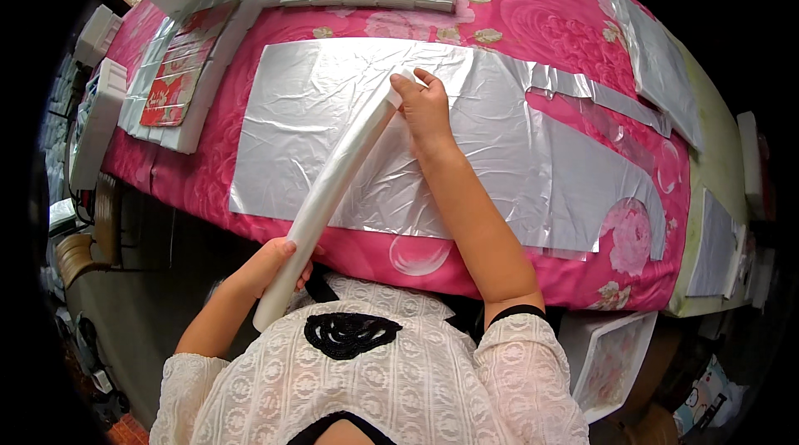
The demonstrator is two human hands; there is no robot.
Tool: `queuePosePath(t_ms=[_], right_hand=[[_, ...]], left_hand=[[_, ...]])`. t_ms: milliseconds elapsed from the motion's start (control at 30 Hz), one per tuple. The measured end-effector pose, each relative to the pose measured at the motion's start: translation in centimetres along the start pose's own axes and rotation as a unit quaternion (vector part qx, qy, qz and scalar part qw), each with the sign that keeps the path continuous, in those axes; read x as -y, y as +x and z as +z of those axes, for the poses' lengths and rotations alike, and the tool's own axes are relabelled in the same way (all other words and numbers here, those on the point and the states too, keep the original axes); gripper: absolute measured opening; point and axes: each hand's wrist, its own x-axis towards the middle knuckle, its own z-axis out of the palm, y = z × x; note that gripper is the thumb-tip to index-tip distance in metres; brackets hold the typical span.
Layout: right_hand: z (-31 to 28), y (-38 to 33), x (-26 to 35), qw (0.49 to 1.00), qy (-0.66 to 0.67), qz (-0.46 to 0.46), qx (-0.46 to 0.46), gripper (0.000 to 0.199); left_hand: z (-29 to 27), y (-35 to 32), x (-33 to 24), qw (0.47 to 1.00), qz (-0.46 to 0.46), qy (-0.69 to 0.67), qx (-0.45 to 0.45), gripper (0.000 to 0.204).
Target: The person wraps small rectangular items in clear plastic film on a pink floral tablecloth. They unroll film, place an item, fold the film around it, and set the wrapped item aside, repeating the process.
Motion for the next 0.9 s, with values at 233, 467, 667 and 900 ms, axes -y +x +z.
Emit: queuePosePath(t_ms=[233,467,667,900], right_hand=[[-3.4,1.1,3.3,0.955,-0.267,0.058,0.113,0.026],[-2.7,0.6,4.0,0.887,-0.394,0.099,0.221,0.024],[-4.1,1.5,3.0,0.891,-0.381,0.036,0.245,0.018],[-13.8,6.9,7.9,0.890,-0.445,-0.089,0.057,0.018]], left_hand=[[-0.5,-1.2,2.2,1.000,-0.016,0.008,0.008,0.052],[0.1,-1.3,1.6,1.000,-0.009,0.022,0.001,0.048],[0.0,-1.2,2.2,0.998,0.043,0.046,0.018,0.054],[-1.6,-3.5,3.5,0.997,-0.037,0.073,0.016,0.053]])
